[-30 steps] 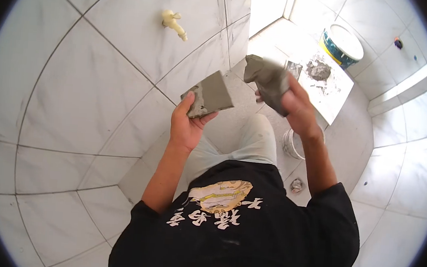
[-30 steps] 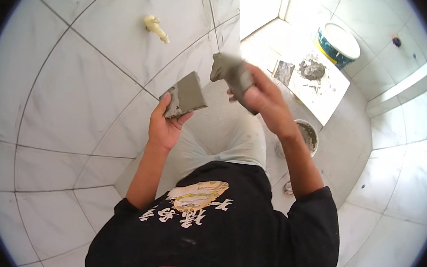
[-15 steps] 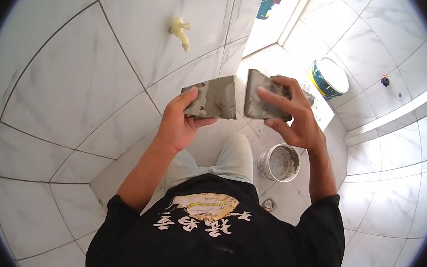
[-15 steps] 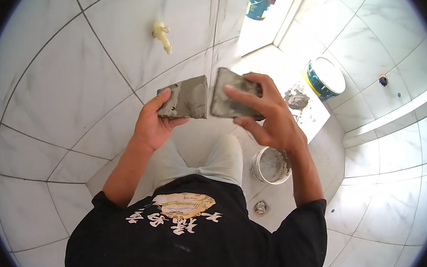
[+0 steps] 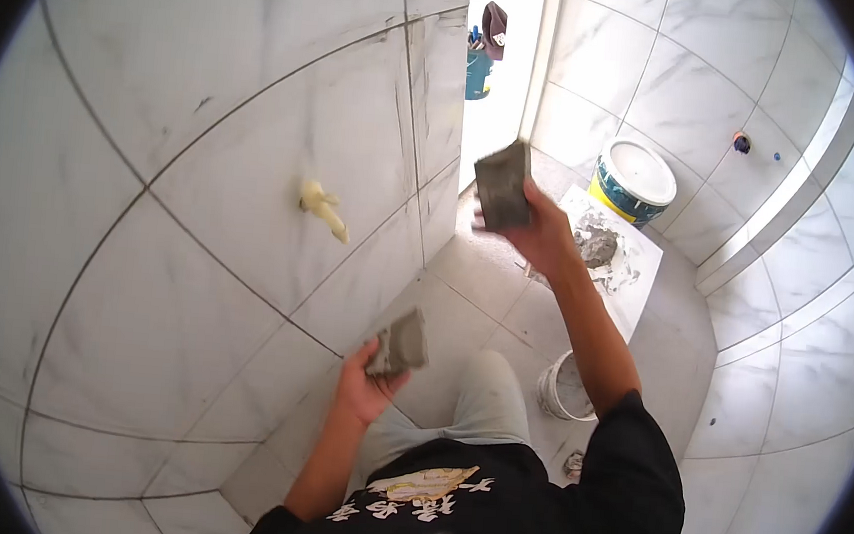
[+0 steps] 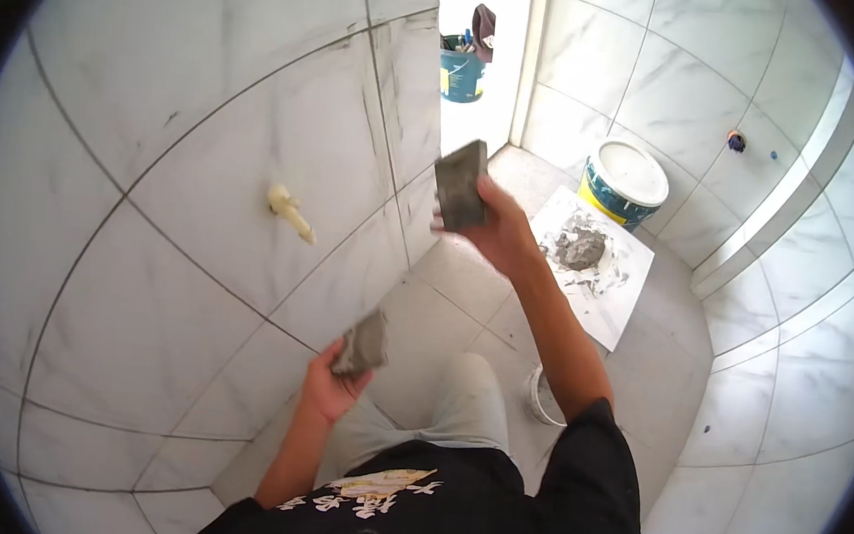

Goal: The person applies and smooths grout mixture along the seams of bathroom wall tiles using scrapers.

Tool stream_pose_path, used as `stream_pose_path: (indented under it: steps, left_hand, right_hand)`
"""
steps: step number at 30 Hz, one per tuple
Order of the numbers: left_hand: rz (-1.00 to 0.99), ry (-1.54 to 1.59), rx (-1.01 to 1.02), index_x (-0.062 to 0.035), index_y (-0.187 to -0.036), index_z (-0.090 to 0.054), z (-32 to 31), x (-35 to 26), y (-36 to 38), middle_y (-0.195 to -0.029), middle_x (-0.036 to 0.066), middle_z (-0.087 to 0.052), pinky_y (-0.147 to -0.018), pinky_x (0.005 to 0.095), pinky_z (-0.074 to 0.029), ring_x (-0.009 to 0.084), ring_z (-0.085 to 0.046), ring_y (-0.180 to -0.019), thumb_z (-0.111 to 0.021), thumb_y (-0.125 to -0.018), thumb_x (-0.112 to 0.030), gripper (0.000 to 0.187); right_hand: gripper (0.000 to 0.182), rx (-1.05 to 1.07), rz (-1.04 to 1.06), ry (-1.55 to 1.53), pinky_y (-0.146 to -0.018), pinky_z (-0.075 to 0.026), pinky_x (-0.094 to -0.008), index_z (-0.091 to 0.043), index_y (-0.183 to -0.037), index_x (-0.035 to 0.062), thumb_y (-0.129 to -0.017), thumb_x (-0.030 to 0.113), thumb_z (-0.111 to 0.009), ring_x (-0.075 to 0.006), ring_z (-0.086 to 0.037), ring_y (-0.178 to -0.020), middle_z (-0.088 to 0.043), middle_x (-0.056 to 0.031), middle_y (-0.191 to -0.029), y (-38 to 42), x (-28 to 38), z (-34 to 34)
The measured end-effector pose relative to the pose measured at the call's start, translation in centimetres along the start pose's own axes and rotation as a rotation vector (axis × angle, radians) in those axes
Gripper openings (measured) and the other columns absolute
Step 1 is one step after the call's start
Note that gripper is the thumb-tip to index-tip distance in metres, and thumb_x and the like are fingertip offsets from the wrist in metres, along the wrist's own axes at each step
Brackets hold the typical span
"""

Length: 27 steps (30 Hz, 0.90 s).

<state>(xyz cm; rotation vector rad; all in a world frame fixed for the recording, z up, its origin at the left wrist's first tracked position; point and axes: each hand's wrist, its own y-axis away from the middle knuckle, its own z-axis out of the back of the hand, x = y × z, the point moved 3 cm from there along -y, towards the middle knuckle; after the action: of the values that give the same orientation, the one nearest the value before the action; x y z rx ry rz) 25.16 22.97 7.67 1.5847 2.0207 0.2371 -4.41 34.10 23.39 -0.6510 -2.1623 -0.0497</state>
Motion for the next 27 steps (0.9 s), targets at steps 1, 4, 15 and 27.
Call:
stream_pose_path:
  steps: [1,4,15,27]
  left_hand:
    - [0.054,-0.006,0.029,-0.0083,-0.118,-0.059,3.0,0.7,-1.1,-0.112,0.011,-0.068,-0.077,0.0467,-0.062,0.0272,-0.07,-0.095,-0.055,-0.097,-0.026,0.028]
    - [0.192,0.125,-0.047,-0.0119,-0.116,-0.061,14.6,2.9,-3.6,-0.112,0.012,-0.068,-0.074,0.0475,-0.062,0.0304,-0.07,-0.095,-0.058,-0.095,-0.028,0.026]
    - [0.148,0.227,-0.081,-0.0125,-0.123,-0.06,25.1,3.6,-3.1,-0.116,0.01,-0.067,-0.076,0.0445,-0.061,0.0296,-0.067,-0.104,-0.06,-0.094,-0.029,0.034]
    - [0.23,0.334,0.0,-0.0133,-0.124,-0.06,24.3,3.1,-2.9,-0.116,0.01,-0.068,-0.074,0.045,-0.062,0.0299,-0.068,-0.101,-0.059,-0.095,-0.032,0.035]
  right_hand:
    - [0.055,-0.022,0.116,0.107,-0.093,-0.051,-0.0461,-0.039,-0.141,0.0003,-0.099,0.031,-0.053,-0.0263,-0.061,-0.104,-0.06,-0.0124,-0.111,-2.4,0.9,-0.4]
    - [0.071,-0.137,0.529,0.737,-0.087,-0.05,-0.0329,-0.037,-0.146,0.0018,-0.088,0.026,-0.07,-0.021,-0.058,-0.105,-0.059,-0.0144,-0.11,-12.1,3.8,0.1]
    - [0.051,-0.364,0.828,1.549,-0.079,-0.052,-0.0352,-0.061,-0.126,0.0007,-0.087,0.032,-0.071,-0.023,-0.06,-0.092,-0.062,-0.0177,-0.102,-23.4,3.1,0.8]
    - [0.044,-0.442,0.051,0.886,-0.052,-0.047,-0.03,-0.056,-0.102,0.0035,-0.095,0.046,-0.046,-0.0184,-0.06,-0.062,-0.062,-0.0093,-0.075,-26.9,13.8,-2.4]
